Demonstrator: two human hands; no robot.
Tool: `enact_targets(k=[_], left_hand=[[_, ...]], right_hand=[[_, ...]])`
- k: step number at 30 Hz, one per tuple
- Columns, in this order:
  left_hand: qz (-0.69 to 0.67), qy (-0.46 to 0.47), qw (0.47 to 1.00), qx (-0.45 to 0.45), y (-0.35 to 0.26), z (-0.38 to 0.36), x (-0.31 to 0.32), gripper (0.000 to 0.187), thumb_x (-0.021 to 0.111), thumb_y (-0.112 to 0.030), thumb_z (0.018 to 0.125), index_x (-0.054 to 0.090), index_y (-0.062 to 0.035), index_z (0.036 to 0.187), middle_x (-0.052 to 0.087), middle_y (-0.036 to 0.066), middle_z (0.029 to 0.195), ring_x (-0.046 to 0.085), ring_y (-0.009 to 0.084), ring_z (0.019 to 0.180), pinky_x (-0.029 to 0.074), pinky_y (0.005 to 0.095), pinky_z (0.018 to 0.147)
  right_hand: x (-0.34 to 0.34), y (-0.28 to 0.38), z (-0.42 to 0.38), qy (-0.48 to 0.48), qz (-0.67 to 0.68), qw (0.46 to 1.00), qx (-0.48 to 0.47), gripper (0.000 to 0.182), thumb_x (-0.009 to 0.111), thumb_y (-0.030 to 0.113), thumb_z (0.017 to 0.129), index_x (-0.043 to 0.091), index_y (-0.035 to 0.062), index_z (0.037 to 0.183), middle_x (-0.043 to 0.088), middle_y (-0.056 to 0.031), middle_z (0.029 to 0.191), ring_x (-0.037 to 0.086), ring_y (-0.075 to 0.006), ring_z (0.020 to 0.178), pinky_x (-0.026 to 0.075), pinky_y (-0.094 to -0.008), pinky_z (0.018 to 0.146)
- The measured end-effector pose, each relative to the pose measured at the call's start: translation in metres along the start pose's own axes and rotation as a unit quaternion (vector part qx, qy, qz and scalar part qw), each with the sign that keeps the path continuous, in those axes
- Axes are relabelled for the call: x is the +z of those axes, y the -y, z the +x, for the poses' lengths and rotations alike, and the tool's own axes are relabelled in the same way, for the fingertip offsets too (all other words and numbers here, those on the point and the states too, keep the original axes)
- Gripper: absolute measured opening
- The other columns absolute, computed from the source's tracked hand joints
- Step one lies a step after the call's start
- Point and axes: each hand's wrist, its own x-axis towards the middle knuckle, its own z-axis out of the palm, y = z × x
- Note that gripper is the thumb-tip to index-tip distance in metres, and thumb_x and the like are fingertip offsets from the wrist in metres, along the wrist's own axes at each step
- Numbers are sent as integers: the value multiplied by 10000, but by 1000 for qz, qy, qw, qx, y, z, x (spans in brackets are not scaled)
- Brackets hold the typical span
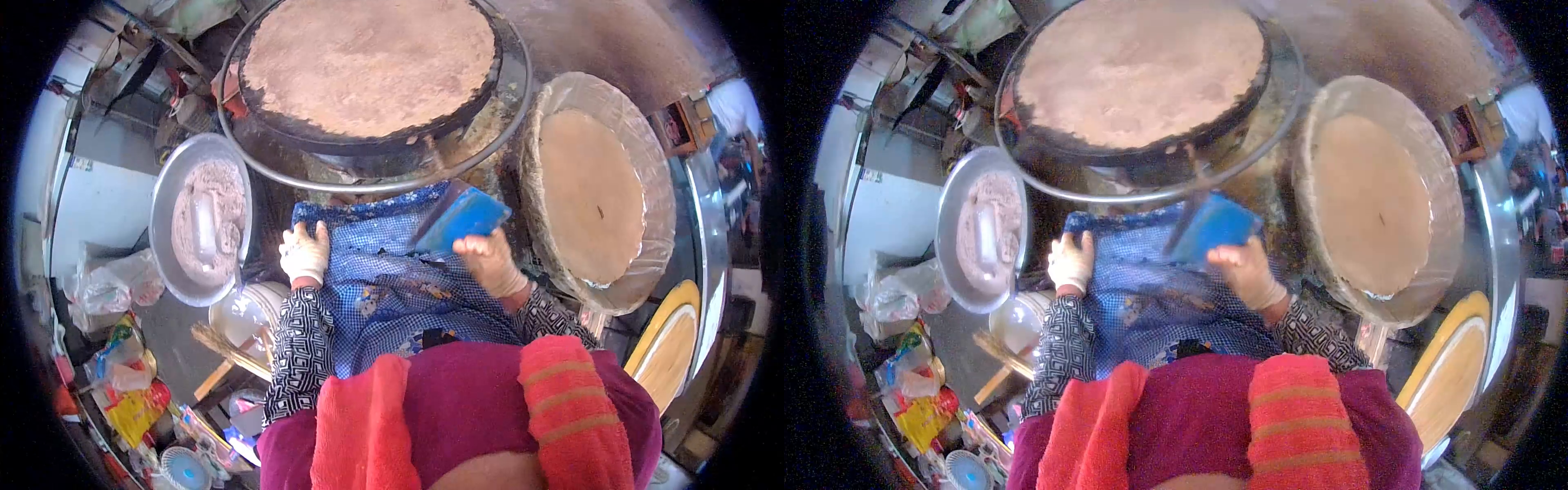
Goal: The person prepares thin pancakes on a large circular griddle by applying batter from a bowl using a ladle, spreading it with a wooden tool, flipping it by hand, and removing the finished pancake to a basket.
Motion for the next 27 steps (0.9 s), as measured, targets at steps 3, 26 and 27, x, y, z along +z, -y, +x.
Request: enact_targets(k=[3,26,27], left_hand=[[-1,-5,1000,5,0,-2,3,577,542,-561,918,608,-97,1255,570,212,1244,576,416,1139,498,493,943],[-238,-209,926,207,25,16,26,679,751,-205,823,445,-38,1405,421,267,1419,430,449,1311,385,467,1101],[-198,-236,923,231,34,31,19,701,753,-184,799,442,-40,1410,418,267,1425,422,445,1319,372,486,1109]], right_hand=[[-14,19,59,-35,-156,971,-177,283,643,3,728,712,56,998,714,-66,986,659,-244,915,500,-405,847],[62,0,178,-86,-533,762,-358,268,622,90,683,693,219,907,661,45,923,600,-202,916,385,-429,845],[66,-1,182,-80,-532,764,-356,307,619,73,671,702,218,929,668,48,934,604,-203,922,389,-430,849]])
